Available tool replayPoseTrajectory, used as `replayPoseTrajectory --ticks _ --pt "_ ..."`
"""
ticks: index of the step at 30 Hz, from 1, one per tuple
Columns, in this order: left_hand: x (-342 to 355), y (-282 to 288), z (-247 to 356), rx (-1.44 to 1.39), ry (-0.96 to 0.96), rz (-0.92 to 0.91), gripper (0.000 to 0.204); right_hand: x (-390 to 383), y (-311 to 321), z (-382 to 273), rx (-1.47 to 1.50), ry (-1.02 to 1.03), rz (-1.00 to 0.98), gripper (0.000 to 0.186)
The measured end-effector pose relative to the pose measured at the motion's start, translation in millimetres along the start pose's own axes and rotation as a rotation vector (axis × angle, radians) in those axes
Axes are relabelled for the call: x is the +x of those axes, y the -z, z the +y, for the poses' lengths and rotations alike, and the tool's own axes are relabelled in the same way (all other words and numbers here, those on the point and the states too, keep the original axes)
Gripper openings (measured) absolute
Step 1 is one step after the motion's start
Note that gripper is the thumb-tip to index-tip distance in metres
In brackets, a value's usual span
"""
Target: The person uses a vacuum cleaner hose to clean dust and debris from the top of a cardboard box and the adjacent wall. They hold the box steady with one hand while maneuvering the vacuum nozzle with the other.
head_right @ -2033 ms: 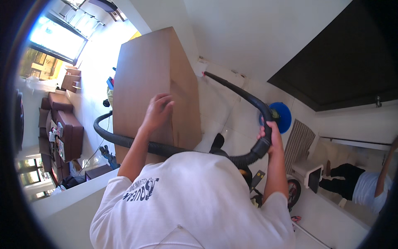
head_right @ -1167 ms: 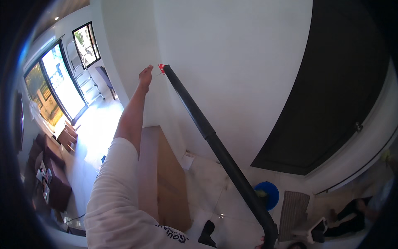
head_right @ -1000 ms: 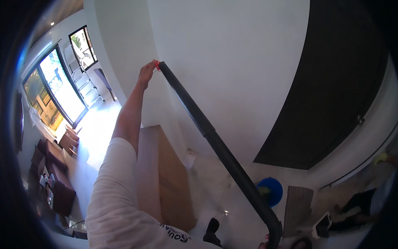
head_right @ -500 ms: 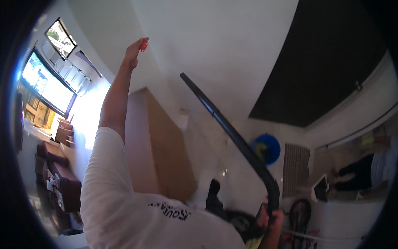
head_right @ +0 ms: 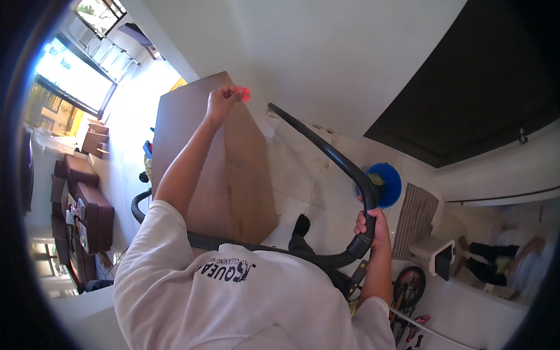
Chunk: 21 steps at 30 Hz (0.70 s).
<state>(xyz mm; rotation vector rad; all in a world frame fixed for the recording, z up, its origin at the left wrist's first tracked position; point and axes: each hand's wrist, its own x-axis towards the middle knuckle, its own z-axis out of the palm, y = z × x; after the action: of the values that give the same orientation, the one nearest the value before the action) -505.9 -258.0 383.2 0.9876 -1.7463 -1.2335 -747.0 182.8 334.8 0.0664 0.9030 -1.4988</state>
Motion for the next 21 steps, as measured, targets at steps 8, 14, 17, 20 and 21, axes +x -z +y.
replayPoseTrajectory --ticks 8,14,17,20,21 --pt "34 53 -9 0.217 0.054 0.549 0.019 -48 -15 -12 -0.028 0.019 -0.257 0.065" --pt "78 150 5 -0.014 -0.044 0.87 0.018 -87 14 -5 0.062 0.214 -0.548 0.073" --pt "83 184 25 -0.103 -0.206 0.93 0.016 -94 22 5 0.051 0.243 -0.635 0.075" --pt "80 219 46 -0.054 -0.262 0.978 0.015 -96 13 8 0.053 0.195 -0.672 0.074" --pt "80 229 50 -0.034 -0.294 0.99 0.015 -96 10 8 0.084 0.153 -0.677 0.074"
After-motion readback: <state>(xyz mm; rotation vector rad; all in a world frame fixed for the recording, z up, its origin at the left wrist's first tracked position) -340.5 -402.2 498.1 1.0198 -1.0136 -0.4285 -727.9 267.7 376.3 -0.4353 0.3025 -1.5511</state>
